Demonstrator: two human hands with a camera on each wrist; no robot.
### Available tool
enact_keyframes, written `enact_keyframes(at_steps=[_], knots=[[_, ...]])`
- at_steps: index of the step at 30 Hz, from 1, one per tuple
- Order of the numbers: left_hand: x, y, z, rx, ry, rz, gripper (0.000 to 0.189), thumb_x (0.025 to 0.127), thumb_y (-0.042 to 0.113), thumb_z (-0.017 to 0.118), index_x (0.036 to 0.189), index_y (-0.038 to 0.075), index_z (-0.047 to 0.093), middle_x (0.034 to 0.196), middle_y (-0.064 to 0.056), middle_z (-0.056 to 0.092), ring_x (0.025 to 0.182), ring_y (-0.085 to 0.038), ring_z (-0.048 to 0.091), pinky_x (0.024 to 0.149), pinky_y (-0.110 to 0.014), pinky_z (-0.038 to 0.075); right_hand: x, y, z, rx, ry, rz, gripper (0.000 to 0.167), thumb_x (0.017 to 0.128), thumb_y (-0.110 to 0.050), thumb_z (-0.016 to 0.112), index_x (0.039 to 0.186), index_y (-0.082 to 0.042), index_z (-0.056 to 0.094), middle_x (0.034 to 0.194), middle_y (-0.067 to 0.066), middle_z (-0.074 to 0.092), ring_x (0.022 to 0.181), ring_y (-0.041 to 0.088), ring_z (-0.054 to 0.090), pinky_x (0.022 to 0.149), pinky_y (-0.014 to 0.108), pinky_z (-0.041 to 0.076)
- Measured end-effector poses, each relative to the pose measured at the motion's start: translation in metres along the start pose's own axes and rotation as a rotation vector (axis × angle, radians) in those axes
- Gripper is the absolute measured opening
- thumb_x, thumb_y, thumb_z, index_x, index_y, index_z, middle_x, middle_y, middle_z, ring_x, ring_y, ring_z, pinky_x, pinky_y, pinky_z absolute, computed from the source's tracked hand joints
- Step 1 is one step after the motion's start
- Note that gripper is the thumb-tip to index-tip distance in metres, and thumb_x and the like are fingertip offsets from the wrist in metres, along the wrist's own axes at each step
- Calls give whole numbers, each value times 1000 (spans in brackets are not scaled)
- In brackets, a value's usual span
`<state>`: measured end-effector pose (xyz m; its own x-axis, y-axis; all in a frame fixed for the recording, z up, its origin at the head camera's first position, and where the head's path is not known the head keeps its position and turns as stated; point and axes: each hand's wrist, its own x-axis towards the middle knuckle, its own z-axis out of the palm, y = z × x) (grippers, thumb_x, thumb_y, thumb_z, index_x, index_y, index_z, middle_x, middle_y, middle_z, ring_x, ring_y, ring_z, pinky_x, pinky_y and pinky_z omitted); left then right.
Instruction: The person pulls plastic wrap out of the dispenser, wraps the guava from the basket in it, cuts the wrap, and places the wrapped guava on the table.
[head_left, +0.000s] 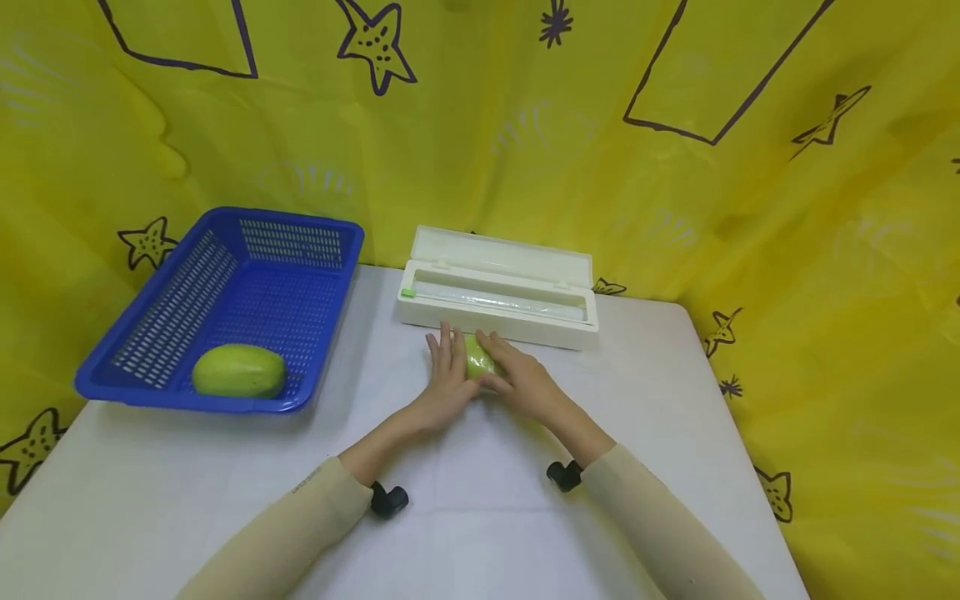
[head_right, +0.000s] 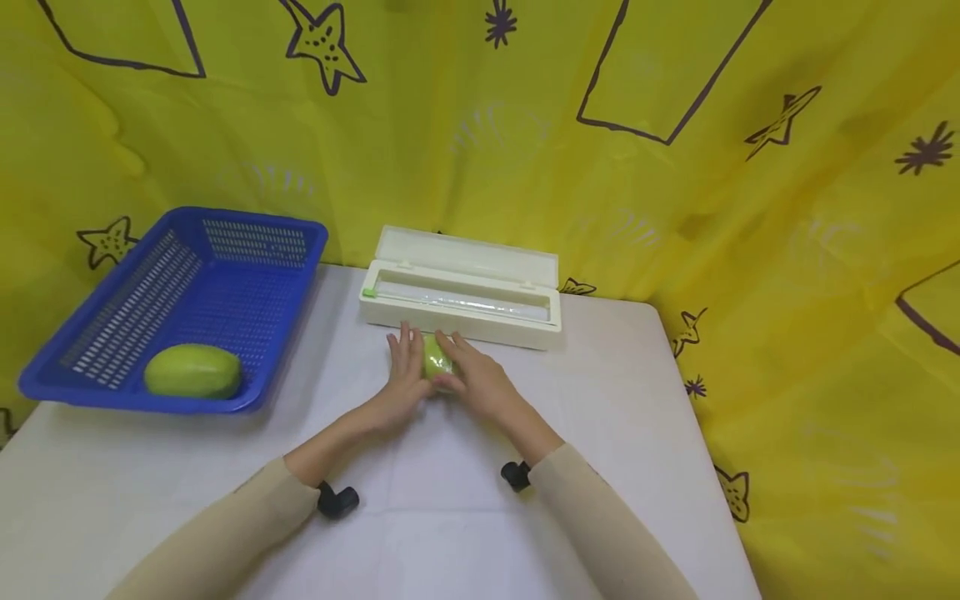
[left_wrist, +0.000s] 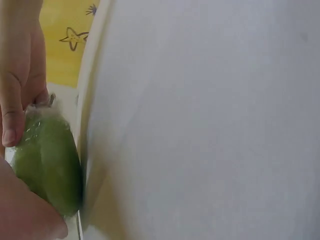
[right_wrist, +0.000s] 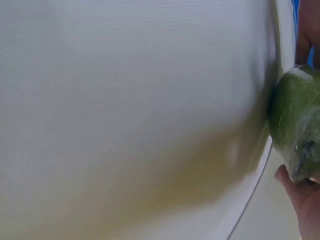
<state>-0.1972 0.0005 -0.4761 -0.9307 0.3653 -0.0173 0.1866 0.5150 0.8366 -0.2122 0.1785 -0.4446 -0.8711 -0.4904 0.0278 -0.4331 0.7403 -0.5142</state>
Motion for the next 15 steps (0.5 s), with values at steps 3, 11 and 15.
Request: enact_keyframes(at_steps=[3,11,15], knots=[[-2,7,3,46,-58,35,84,103,53,34,158,12,-15,156,-16,-40,136,-46,-42,113,-71,-6,-5,9,0,76,-8,24,75,97,-38,62,159,-17,25,159,14,35,141,35,41,114,53,35],[-1,11,-30,-197,119,172,57,109,41,24,159,13,23,164,-14,24,152,-37,16,121,-58,13,-23,33,-5,433,-73,36,77,95,-26,68,159,-21,25,160,11,32,128,40,54,101,48,50],[11,2,-29,-27,77,156,52,110,36,29,156,12,30,156,-11,40,144,-30,37,118,-48,29,-25,37,-6,436,-136,-1,80,96,-25,67,160,-20,20,163,10,28,132,33,51,106,48,45]])
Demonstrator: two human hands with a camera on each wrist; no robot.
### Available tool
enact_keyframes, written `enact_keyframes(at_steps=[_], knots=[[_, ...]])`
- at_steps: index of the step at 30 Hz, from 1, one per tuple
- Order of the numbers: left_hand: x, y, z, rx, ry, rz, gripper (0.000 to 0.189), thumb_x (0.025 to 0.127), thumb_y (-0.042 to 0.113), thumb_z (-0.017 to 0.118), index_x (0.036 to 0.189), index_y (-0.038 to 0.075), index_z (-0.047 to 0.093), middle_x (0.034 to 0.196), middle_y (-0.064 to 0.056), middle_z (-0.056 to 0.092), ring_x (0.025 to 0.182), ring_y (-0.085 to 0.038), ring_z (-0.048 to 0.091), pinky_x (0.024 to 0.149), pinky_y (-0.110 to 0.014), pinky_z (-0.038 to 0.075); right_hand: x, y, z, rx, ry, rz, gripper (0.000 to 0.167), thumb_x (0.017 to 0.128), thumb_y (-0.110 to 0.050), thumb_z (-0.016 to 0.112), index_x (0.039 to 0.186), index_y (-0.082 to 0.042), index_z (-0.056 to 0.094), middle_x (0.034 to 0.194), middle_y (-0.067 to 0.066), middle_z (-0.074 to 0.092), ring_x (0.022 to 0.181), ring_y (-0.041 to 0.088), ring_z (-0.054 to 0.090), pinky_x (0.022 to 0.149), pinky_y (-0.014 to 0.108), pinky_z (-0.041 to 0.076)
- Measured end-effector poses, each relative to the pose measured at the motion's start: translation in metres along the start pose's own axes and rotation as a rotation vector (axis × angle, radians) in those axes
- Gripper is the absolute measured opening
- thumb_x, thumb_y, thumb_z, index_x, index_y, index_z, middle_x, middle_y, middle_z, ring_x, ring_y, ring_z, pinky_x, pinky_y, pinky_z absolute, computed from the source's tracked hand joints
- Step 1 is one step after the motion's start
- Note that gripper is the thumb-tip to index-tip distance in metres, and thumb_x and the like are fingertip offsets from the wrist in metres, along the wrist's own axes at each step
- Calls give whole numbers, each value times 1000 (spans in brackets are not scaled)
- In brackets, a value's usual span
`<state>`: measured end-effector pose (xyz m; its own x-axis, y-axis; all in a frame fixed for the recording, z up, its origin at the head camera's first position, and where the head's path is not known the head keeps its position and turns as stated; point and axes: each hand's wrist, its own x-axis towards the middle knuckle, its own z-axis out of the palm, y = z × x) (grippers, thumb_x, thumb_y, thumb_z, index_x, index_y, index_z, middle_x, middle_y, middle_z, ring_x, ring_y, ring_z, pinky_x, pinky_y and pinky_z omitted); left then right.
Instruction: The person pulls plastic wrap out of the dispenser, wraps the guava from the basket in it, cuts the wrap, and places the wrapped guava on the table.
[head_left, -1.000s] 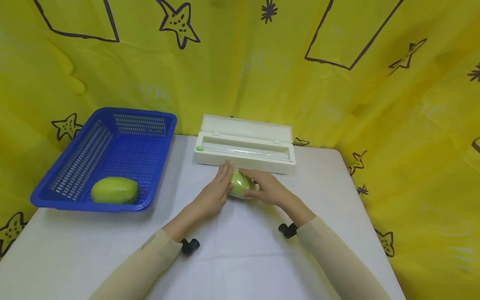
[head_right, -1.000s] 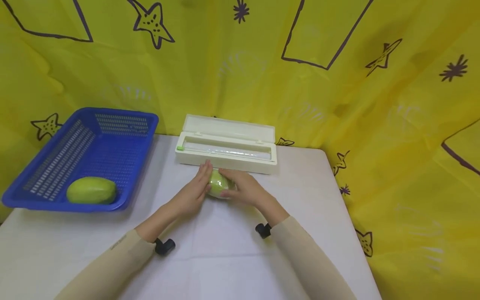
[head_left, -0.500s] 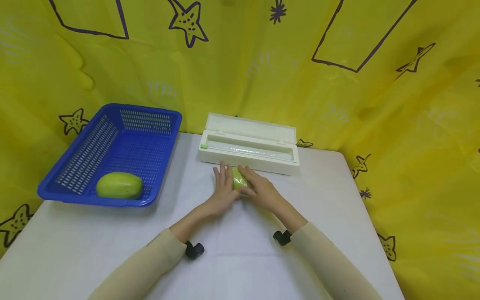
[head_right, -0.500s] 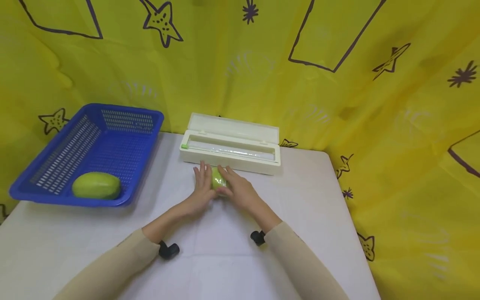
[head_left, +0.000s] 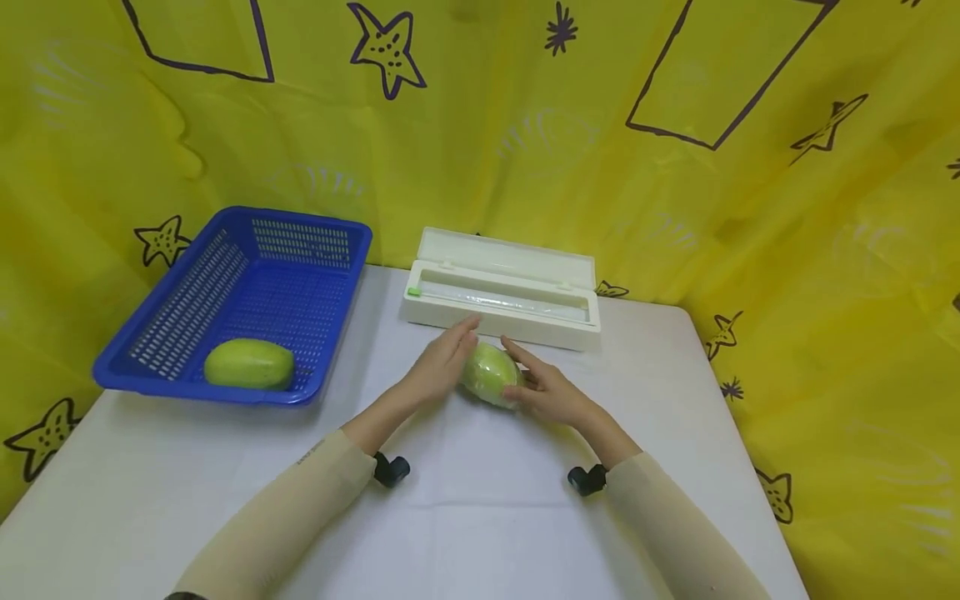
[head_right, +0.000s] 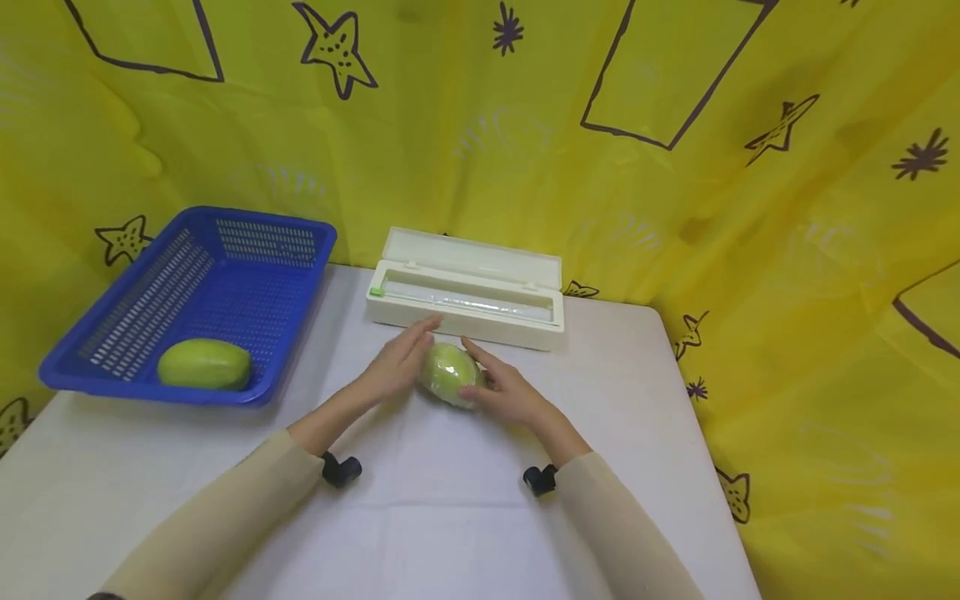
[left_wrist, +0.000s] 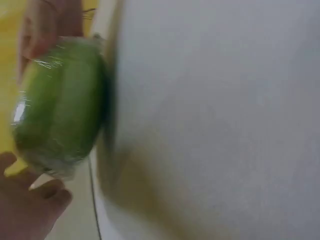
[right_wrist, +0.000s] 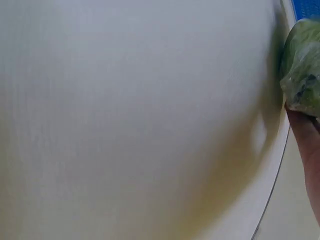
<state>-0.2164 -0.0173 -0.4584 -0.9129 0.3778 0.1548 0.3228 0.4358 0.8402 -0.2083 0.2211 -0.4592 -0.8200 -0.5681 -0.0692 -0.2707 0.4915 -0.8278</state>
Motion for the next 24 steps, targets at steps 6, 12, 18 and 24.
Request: enact_keyframes(at_steps=[6,12,18,24], knots=[[15,-14,22,240,-143,76,63,103,54,39,154,16,36,150,-9,45,138,-27,45,112,-47,39,-1,2,3,-112,3,7,82,96,-37,62,160,-14,16,163,9,26,142,26,39,116,49,32],[16,-11,26,324,-39,77,57,102,54,46,146,17,49,144,-10,53,130,-31,53,97,-55,50,2,-6,13,-181,71,-2,81,98,-34,62,160,-11,15,162,12,28,146,30,32,119,50,28],[13,-10,24,360,-32,44,66,95,65,51,146,22,48,144,-5,52,123,-27,58,89,-50,54,5,-15,16,-150,111,18,81,97,-32,66,160,-12,19,160,12,33,138,29,42,115,49,34],[6,-17,8,197,-230,27,83,93,63,56,159,25,23,154,-7,37,126,-23,49,102,-45,45,1,-18,8,-112,39,76,83,94,-41,69,159,-18,24,160,7,33,139,24,40,115,49,34]])
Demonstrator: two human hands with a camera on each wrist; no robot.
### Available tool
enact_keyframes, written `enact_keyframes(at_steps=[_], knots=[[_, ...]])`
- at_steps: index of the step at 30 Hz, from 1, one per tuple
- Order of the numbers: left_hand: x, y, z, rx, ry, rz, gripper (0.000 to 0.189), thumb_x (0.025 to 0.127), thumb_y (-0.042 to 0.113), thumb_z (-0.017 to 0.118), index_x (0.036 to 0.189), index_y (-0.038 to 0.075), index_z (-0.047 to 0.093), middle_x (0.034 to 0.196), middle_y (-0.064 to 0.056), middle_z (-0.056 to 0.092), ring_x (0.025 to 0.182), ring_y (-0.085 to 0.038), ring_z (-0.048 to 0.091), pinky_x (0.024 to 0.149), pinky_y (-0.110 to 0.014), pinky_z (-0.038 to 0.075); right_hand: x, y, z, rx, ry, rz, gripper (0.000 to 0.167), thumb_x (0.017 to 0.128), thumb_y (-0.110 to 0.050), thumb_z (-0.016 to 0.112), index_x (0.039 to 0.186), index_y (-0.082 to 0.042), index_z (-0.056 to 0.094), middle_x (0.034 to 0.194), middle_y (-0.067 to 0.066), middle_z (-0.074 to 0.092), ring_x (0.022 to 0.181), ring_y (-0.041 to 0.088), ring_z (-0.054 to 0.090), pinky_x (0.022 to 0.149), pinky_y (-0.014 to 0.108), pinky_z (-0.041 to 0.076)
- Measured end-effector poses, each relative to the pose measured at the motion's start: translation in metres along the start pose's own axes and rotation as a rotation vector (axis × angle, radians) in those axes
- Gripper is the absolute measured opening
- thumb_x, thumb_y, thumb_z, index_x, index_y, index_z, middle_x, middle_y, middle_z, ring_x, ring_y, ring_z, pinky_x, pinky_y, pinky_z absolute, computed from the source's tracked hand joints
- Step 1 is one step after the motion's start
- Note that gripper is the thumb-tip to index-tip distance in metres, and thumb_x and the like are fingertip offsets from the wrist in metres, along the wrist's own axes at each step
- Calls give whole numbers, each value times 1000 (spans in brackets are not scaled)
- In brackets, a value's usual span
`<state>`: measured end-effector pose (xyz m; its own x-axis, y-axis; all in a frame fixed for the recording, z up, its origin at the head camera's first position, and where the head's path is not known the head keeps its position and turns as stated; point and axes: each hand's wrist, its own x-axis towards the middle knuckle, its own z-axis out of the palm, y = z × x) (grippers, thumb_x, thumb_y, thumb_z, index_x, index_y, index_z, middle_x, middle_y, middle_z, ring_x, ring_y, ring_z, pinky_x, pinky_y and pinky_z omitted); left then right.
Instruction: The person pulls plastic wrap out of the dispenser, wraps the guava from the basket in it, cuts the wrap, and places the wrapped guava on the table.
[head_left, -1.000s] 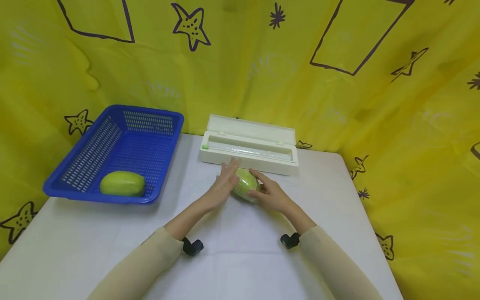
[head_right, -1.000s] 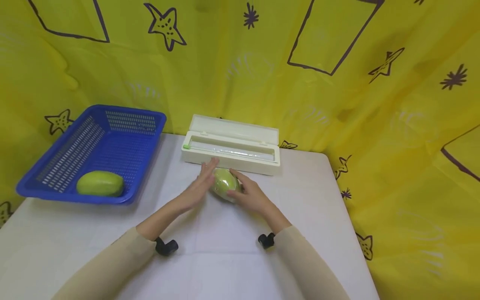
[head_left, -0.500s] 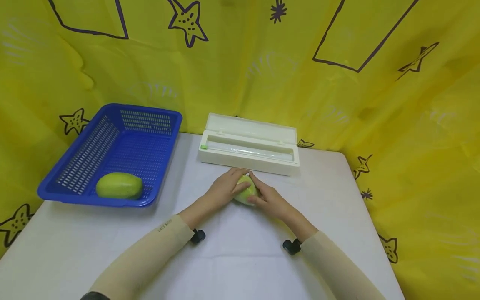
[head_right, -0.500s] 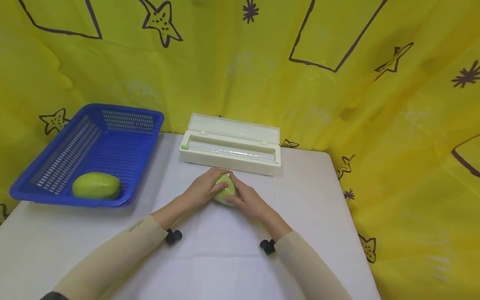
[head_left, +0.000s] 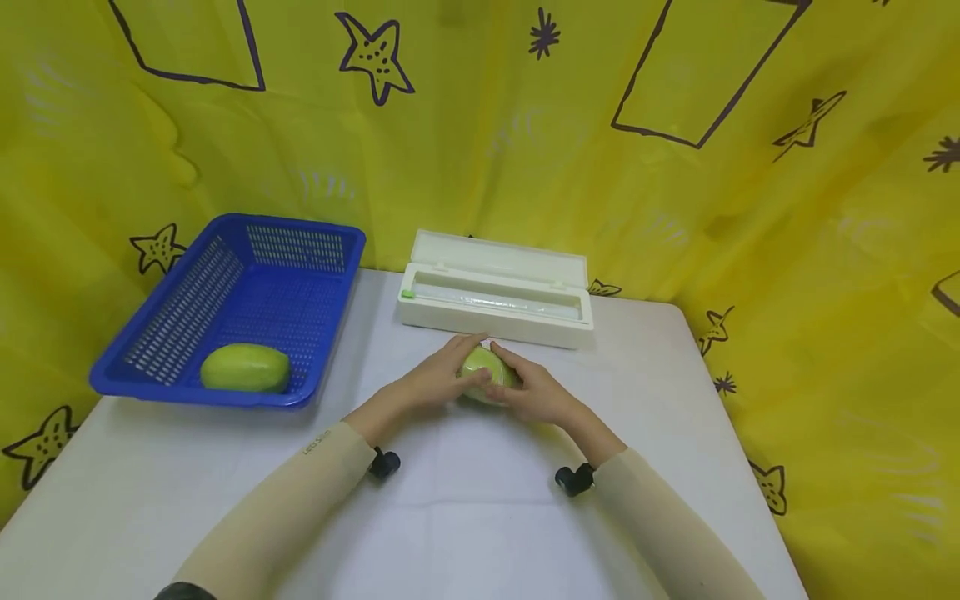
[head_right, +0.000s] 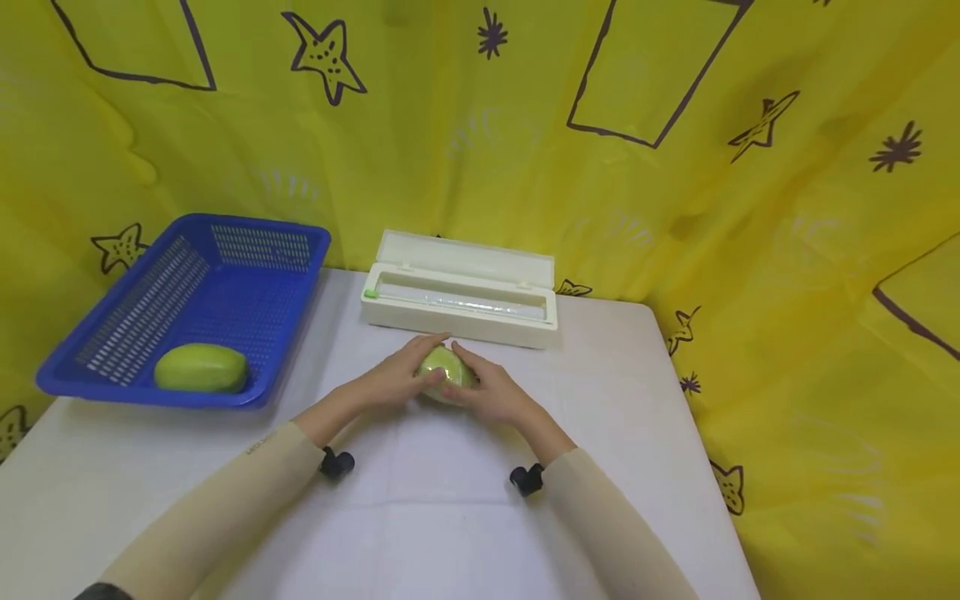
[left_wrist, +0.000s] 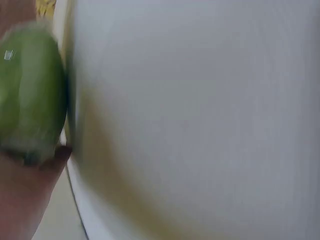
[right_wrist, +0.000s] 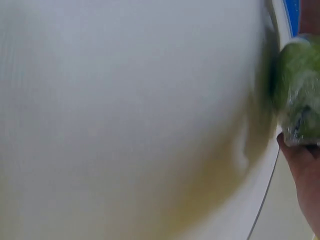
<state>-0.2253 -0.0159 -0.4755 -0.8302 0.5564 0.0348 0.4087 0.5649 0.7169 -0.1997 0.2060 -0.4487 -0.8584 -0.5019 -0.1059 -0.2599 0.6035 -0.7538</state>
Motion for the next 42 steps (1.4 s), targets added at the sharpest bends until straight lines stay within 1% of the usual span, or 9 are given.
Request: enact_keyframes(at_steps=[5,11,20,24,26,29,31,36,42], knots=[[-4,-7,-9,-35,-97,68,93,91,50,68,161,26,11,155,-9,33,128,-22,46,108,-44,41,-1,3,-5,30,-28,-40,79,93,-38,70,157,-15,30,156,5,41,127,20,49,109,45,40],[-5,-4,-8,96,-54,138,95,83,52,73,159,25,21,147,-5,43,114,-19,53,94,-39,49,-5,3,0,-7,73,-85,79,87,-38,76,154,-17,40,148,8,52,123,21,57,104,43,46],[-2,3,-9,90,-55,141,106,85,52,70,162,23,2,162,-11,27,144,-31,37,115,-50,34,-10,-4,5,-353,-4,-247,69,107,-31,41,161,-16,0,165,23,-6,151,41,10,118,61,19],[-1,-2,-5,-167,-87,82,109,87,51,71,161,24,-5,166,-11,14,151,-30,20,121,-50,22,-10,1,10,-270,-4,-219,69,107,-28,42,161,-13,2,167,18,-2,153,35,7,120,56,18],[-4,-4,-1,-435,-74,-51,103,92,52,65,160,31,-9,167,-8,8,153,-29,11,123,-51,12,-11,6,14,-199,-18,-183,73,107,-30,45,161,-11,1,167,17,-2,154,31,3,121,54,16],[-7,-3,3,-878,48,-227,77,102,55,44,160,34,-2,167,-6,13,154,-28,6,123,-52,0,-12,11,21,-144,-40,-143,79,106,-35,45,160,-11,-7,167,16,-7,154,27,-5,122,51,10],[-7,0,7,-1043,138,-286,63,105,56,26,160,27,16,165,-5,22,154,-27,9,123,-52,-2,-12,11,25,-126,-49,-145,80,106,-36,44,159,-12,-10,167,16,-10,154,27,-7,122,52,9],[-7,5,19,-1042,211,-311,54,109,39,24,146,8,50,155,-5,43,149,-23,24,124,-44,12,-8,8,32,-129,-45,-203,75,107,-32,44,160,-12,-6,165,18,-1,153,31,3,121,55,15],[-8,-3,16,-829,184,-249,42,108,34,38,140,15,57,146,-4,54,140,-23,40,120,-45,23,-3,3,27,-85,-35,-179,85,103,-32,54,160,-14,-6,166,13,4,152,28,10,122,51,17]])
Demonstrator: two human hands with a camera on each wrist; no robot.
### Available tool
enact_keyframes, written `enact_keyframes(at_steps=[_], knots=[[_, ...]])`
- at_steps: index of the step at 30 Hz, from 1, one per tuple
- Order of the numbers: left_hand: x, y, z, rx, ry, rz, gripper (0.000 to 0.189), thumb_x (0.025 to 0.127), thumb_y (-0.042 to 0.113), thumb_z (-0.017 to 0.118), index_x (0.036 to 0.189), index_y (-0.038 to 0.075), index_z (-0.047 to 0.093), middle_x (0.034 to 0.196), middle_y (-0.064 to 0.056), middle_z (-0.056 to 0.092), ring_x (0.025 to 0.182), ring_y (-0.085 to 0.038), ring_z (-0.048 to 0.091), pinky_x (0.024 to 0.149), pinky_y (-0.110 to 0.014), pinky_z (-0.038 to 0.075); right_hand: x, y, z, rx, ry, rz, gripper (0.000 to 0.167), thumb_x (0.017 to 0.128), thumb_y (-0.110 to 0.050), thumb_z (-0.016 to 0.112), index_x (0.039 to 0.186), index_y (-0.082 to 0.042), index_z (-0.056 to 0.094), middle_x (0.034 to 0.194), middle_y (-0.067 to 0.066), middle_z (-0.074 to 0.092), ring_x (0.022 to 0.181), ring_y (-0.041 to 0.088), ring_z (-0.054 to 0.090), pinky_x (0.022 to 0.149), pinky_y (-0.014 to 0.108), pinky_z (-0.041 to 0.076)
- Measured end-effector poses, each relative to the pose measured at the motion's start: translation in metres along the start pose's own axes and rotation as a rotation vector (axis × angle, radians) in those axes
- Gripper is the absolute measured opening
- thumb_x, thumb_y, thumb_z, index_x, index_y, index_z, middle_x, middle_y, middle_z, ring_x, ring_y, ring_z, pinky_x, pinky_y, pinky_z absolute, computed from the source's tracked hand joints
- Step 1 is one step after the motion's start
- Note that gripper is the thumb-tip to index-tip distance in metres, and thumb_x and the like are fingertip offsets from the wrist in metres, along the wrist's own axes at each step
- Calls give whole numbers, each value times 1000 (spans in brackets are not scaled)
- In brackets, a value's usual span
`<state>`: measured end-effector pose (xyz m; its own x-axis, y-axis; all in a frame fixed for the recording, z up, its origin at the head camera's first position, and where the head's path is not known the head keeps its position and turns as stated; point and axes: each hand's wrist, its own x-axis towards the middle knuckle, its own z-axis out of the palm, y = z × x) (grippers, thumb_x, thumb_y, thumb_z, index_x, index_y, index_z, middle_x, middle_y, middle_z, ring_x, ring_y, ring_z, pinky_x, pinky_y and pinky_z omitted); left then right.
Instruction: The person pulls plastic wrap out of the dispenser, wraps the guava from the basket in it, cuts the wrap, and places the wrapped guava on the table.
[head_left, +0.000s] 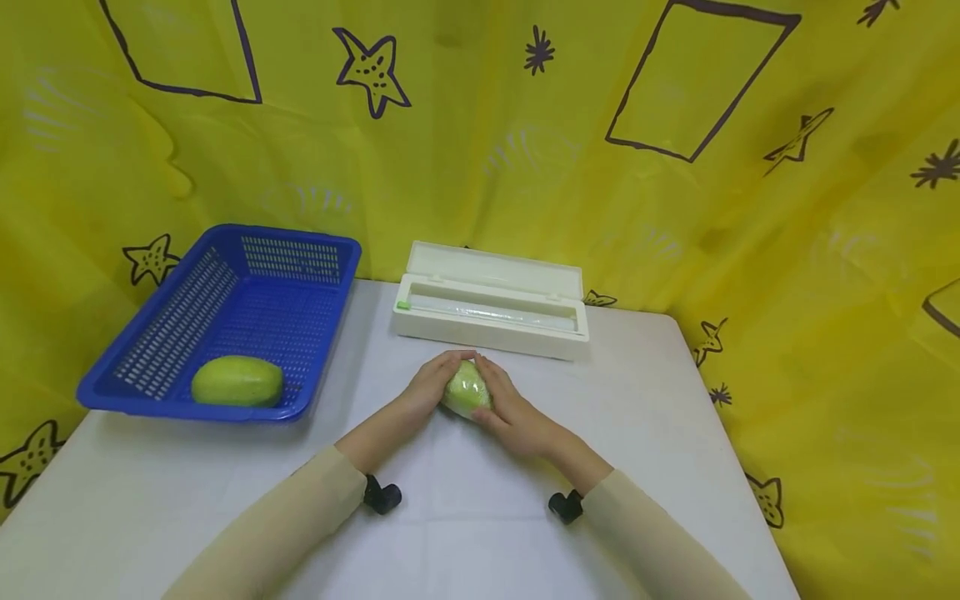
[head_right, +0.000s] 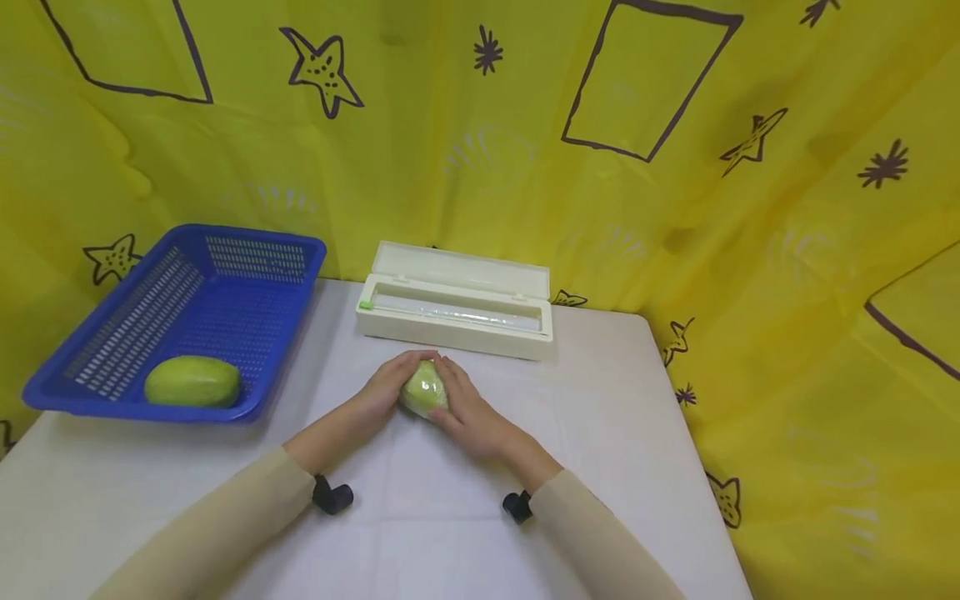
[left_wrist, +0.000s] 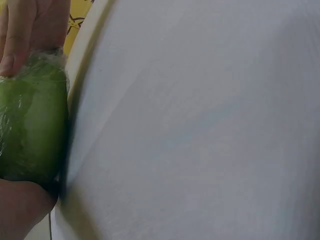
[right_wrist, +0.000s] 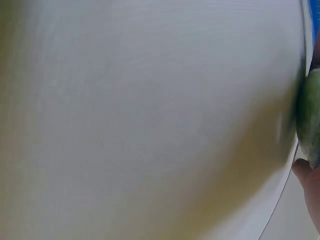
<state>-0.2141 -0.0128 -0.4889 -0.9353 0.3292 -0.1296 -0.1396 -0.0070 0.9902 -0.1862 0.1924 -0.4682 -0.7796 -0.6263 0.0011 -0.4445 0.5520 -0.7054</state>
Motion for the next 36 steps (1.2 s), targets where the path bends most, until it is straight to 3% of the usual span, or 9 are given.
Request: enact_keyframes(at_steps=[2,5,9,14,18,22,25,31,36], knots=[[-1,3,-6,66,-37,20,42,108,35,41,141,15,56,147,-5,53,138,-24,42,119,-46,26,-3,0,-5,44,2,61,97,98,-34,64,161,-17,-7,166,14,7,151,30,16,120,53,21],[-6,7,-19,94,-73,18,42,106,30,49,143,12,52,150,-8,49,138,-27,44,117,-47,31,-11,1,-12,36,32,133,104,87,-35,78,162,-18,6,160,15,32,144,32,35,116,54,32],[-15,11,-37,134,-112,-24,47,101,25,58,145,11,50,151,-8,48,140,-30,41,116,-50,31,-18,4,-18,-9,66,159,85,83,-34,82,154,-16,38,131,11,64,117,26,62,101,46,49],[-25,22,-45,278,-269,-34,59,95,24,64,150,15,44,153,-12,44,144,-33,36,116,-55,29,-19,9,-18,215,104,164,78,78,-12,85,147,-9,47,126,15,64,100,23,68,86,31,58],[-30,27,-46,363,-385,-64,71,91,21,69,154,19,37,152,-14,44,139,-33,41,114,-56,32,-18,11,-14,398,189,222,72,76,4,82,141,-2,52,134,21,58,107,28,66,86,29,58],[-34,29,-43,400,-419,-57,76,90,20,73,155,18,34,148,-15,47,132,-30,46,111,-52,36,-17,8,-8,500,266,268,59,82,8,72,138,2,55,141,23,55,115,35,65,85,30,58],[-37,28,-38,403,-409,-34,77,90,21,73,156,15,32,150,-14,44,130,-28,46,110,-50,37,-17,5,-4,445,232,256,58,87,4,65,143,2,50,147,21,49,120,35,62,91,31,56],[-46,25,-29,433,-359,22,78,92,21,72,157,12,30,157,-14,36,140,-32,37,115,-54,31,-21,-6,2,305,98,221,76,89,-7,56,157,-4,23,157,17,35,135,29,50,110,40,42],[-50,21,-21,517,-315,90,78,87,23,77,154,14,37,152,-12,45,134,-31,45,110,-53,38,-22,-12,5,155,184,232,65,86,-13,61,148,-10,45,142,13,57,129,25,56,109,44,44]])
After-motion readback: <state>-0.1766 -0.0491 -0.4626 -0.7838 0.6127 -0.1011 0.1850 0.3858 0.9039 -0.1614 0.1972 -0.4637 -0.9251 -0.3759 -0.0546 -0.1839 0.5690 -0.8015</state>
